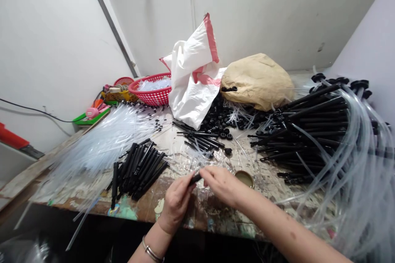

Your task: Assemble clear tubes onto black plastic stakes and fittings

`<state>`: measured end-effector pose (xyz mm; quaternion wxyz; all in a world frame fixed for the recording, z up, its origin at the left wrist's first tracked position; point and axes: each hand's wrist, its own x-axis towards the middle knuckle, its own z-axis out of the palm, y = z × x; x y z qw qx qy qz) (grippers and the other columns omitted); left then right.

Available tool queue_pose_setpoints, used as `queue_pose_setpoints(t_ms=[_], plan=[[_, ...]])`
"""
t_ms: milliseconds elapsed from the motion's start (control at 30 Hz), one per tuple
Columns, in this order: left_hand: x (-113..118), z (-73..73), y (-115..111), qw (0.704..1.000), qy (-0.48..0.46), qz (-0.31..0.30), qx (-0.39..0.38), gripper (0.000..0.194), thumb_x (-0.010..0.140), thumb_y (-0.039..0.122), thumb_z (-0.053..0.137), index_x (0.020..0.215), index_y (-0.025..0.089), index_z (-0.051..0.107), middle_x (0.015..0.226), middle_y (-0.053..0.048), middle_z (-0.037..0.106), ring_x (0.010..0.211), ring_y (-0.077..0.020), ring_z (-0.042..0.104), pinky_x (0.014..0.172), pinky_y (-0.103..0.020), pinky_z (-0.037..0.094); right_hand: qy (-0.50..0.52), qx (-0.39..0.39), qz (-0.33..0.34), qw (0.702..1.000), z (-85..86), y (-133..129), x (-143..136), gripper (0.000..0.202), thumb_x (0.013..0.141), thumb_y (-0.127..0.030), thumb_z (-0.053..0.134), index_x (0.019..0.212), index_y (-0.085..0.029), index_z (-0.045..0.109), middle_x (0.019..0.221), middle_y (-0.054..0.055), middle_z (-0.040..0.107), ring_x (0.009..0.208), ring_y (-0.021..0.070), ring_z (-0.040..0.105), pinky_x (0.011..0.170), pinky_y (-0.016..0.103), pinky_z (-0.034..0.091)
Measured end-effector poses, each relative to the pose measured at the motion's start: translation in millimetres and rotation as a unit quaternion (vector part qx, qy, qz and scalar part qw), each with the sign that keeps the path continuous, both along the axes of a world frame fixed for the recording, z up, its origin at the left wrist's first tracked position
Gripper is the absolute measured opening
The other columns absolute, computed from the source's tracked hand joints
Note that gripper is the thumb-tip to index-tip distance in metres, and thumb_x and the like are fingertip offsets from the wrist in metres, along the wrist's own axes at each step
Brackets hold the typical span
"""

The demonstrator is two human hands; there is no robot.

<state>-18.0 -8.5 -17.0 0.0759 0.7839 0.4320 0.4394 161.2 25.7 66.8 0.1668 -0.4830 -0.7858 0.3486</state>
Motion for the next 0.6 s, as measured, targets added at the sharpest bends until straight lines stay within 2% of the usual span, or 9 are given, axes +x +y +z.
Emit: queue_pose_setpoints(t_ms=[67, 167, 233, 300, 333, 400, 467, 533, 600], plan=[[-0.3, -3.9, 0.2, 0.997, -0.058, 0.047, -0.025, 0.042, 0.088, 0.016, 0.044, 0.131, 0.019, 0.043, 0.114, -0.014, 0.063, 0.102, -0.0218, 0.059, 0.088, -0.038, 0.048, -0.035, 0.044, -0.043, 0.998, -7.9, 14.0, 0.6, 0.039, 0.092, -0.038, 0.028, 0.074, -0.018, 0.057, 0.073, 0.002, 0.058, 0.070, 0.0144, 0.053, 0.065, 0.025, 0.040], [3.2, -2.0, 1.1, 0.978, -0.178, 0.074, -0.074, 0.040, 0.087, 0.024, 0.048, 0.126, 0.018, 0.049, 0.111, -0.014, 0.063, 0.095, -0.0228, 0.061, 0.083, -0.036, 0.051, -0.097, 0.091, -0.092, 0.987, -26.5, 35.2, -1.2, 0.024, 0.084, -0.035, 0.046, 0.074, -0.017, 0.059, 0.079, 0.005, 0.057, 0.079, 0.0176, 0.054, 0.072, 0.028, 0.039], [7.9, 5.7, 1.4, 0.939, -0.296, 0.090, -0.152, 0.044, 0.085, 0.032, 0.050, 0.127, 0.017, 0.049, 0.098, -0.011, 0.065, 0.075, -0.0189, 0.063, 0.065, -0.029, 0.054, -0.105, 0.089, -0.106, 0.985, -38.9, 45.5, -3.6, 0.015, 0.078, -0.030, 0.055, 0.070, -0.017, 0.059, 0.079, 0.005, 0.057, 0.078, 0.0181, 0.054, 0.070, 0.028, 0.038], [12.5, 15.4, 0.9, 0.878, -0.404, 0.092, -0.240, 0.054, 0.084, 0.039, 0.050, 0.133, 0.018, 0.040, 0.084, -0.006, 0.063, 0.057, -0.0133, 0.059, 0.045, -0.022, 0.049, -0.100, 0.087, -0.119, 0.984, -46.1, 53.1, -4.5, 0.012, 0.076, -0.025, 0.055, 0.067, -0.017, 0.058, 0.078, 0.005, 0.056, 0.076, 0.0169, 0.054, 0.069, 0.027, 0.038], [14.2, 19.8, 0.5, 0.851, -0.436, 0.079, -0.281, 0.059, 0.084, 0.040, 0.051, 0.136, 0.019, 0.034, 0.079, -0.003, 0.061, 0.051, -0.0107, 0.055, 0.039, -0.019, 0.044, -0.093, 0.087, -0.126, 0.984, -47.0, 56.1, -3.6, 0.012, 0.077, -0.023, 0.053, 0.067, -0.017, 0.057, 0.078, 0.004, 0.056, 0.075, 0.0163, 0.054, 0.069, 0.026, 0.038], [16.3, 25.5, -0.4, 0.816, -0.460, 0.040, -0.347, 0.065, 0.082, 0.042, 0.054, 0.137, 0.019, 0.030, 0.072, 0.001, 0.059, 0.042, -0.0061, 0.048, 0.034, -0.015, 0.037, -0.071, 0.086, -0.140, 0.984, -43.3, 59.7, 1.5, 0.014, 0.080, -0.022, 0.048, 0.071, -0.016, 0.057, 0.079, 0.005, 0.057, 0.077, 0.0159, 0.054, 0.070, 0.026, 0.039], [17.8, 27.0, -1.2, 0.794, -0.460, 0.005, -0.397, 0.064, 0.081, 0.042, 0.055, 0.136, 0.018, 0.032, 0.070, 0.002, 0.059, 0.036, -0.0029, 0.042, 0.033, -0.014, 0.032, -0.042, 0.076, -0.148, 0.985, -34.5, 58.0, 12.0, 0.019, 0.085, -0.024, 0.039, 0.079, -0.016, 0.056, 0.079, 0.005, 0.059, 0.074, 0.0145, 0.056, 0.067, 0.025, 0.041], [20.0, 26.1, -1.7, 0.776, -0.464, -0.022, -0.427, 0.060, 0.081, 0.043, 0.055, 0.133, 0.018, 0.037, 0.074, 0.000, 0.061, 0.034, -0.0019, 0.043, 0.032, -0.013, 0.030, -0.015, 0.053, -0.149, 0.987, -24.4, 49.6, 28.3, 0.027, 0.089, -0.027, 0.030, 0.087, -0.016, 0.054, 0.075, 0.003, 0.061, 0.065, 0.0124, 0.056, 0.060, 0.023, 0.042], [23.7, 24.7, -1.9, 0.758, -0.471, -0.048, -0.448, 0.058, 0.080, 0.042, 0.055, 0.130, 0.018, 0.040, 0.081, -0.003, 0.062, 0.035, -0.0021, 0.045, 0.032, -0.014, 0.030, 0.008, 0.033, -0.142, 0.989, -17.1, 36.0, 49.5, 0.030, 0.089, -0.033, 0.031, 0.090, -0.017, 0.056, 0.071, 0.001, 0.063, 0.059, 0.0121, 0.056, 0.057, 0.023, 0.043]])
